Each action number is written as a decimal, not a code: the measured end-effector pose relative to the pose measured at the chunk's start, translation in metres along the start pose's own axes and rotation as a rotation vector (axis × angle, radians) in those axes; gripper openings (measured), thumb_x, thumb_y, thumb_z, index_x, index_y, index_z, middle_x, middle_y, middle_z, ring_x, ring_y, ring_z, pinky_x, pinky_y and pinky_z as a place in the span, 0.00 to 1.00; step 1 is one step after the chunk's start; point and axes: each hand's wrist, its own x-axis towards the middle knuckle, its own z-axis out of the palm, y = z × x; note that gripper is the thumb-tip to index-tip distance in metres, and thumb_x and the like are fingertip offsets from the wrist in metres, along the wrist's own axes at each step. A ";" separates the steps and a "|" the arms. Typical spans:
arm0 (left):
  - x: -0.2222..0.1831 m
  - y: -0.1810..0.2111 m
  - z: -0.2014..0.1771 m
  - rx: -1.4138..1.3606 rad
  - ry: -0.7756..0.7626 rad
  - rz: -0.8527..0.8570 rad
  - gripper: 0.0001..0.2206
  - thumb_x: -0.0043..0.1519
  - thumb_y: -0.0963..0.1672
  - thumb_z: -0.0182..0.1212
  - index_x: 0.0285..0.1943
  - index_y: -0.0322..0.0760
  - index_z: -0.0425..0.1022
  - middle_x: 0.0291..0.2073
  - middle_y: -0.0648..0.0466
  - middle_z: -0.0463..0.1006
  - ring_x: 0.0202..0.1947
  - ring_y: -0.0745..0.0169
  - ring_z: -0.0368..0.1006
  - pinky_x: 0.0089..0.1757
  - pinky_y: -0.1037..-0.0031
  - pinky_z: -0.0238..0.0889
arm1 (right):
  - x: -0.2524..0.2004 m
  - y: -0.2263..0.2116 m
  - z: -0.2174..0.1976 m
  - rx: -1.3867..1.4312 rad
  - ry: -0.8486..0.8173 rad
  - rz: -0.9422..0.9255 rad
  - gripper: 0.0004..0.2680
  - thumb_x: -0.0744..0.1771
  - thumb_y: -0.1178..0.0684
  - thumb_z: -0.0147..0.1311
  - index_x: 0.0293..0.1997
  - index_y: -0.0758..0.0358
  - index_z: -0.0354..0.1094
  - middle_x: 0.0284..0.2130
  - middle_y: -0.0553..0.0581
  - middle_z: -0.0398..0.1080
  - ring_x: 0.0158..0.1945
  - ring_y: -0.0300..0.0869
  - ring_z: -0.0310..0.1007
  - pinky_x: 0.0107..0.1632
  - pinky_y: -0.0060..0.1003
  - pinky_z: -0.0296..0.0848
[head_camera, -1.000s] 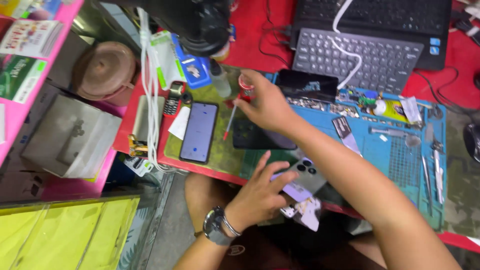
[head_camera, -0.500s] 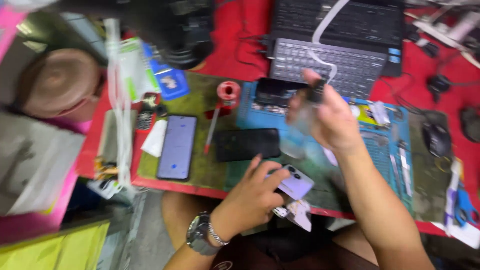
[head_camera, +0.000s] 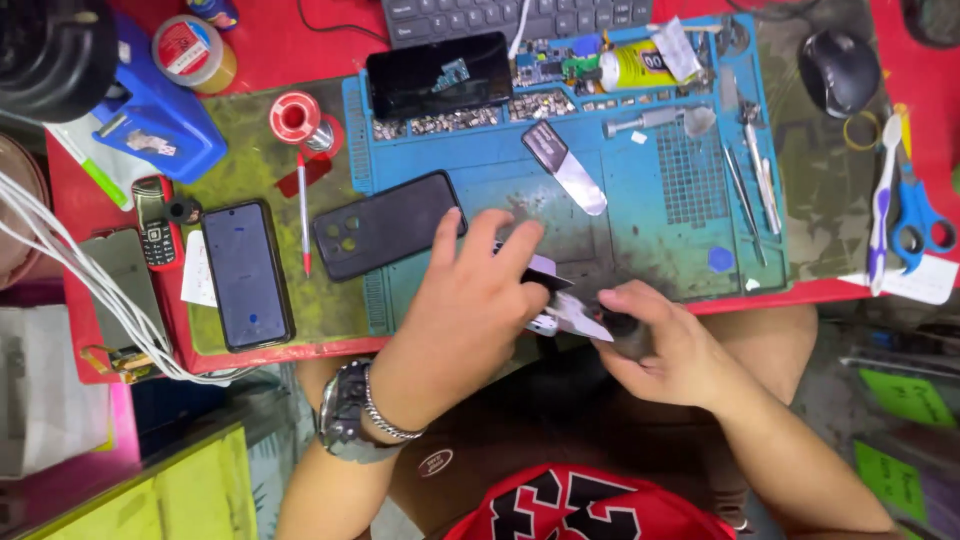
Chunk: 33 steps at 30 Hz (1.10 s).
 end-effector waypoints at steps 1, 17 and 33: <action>-0.001 0.000 -0.002 0.018 -0.008 0.006 0.05 0.53 0.40 0.62 0.25 0.46 0.77 0.56 0.47 0.70 0.56 0.38 0.64 0.55 0.35 0.60 | 0.002 -0.003 0.002 -0.123 -0.050 -0.058 0.24 0.64 0.63 0.59 0.67 0.59 0.52 0.48 0.66 0.71 0.47 0.54 0.76 0.48 0.42 0.75; -0.008 0.002 -0.005 -0.050 -0.007 0.016 0.08 0.56 0.38 0.60 0.24 0.42 0.71 0.55 0.46 0.70 0.57 0.35 0.64 0.57 0.32 0.58 | 0.020 0.001 0.015 -0.311 -0.223 -0.069 0.27 0.63 0.61 0.62 0.66 0.52 0.48 0.46 0.62 0.65 0.27 0.56 0.70 0.22 0.49 0.68; -0.007 0.002 -0.006 -0.035 0.001 0.014 0.08 0.56 0.39 0.59 0.23 0.43 0.72 0.55 0.46 0.70 0.56 0.36 0.65 0.57 0.34 0.60 | 0.021 0.007 0.016 -0.377 -0.208 -0.085 0.28 0.62 0.66 0.56 0.68 0.52 0.48 0.48 0.64 0.64 0.30 0.59 0.71 0.22 0.50 0.70</action>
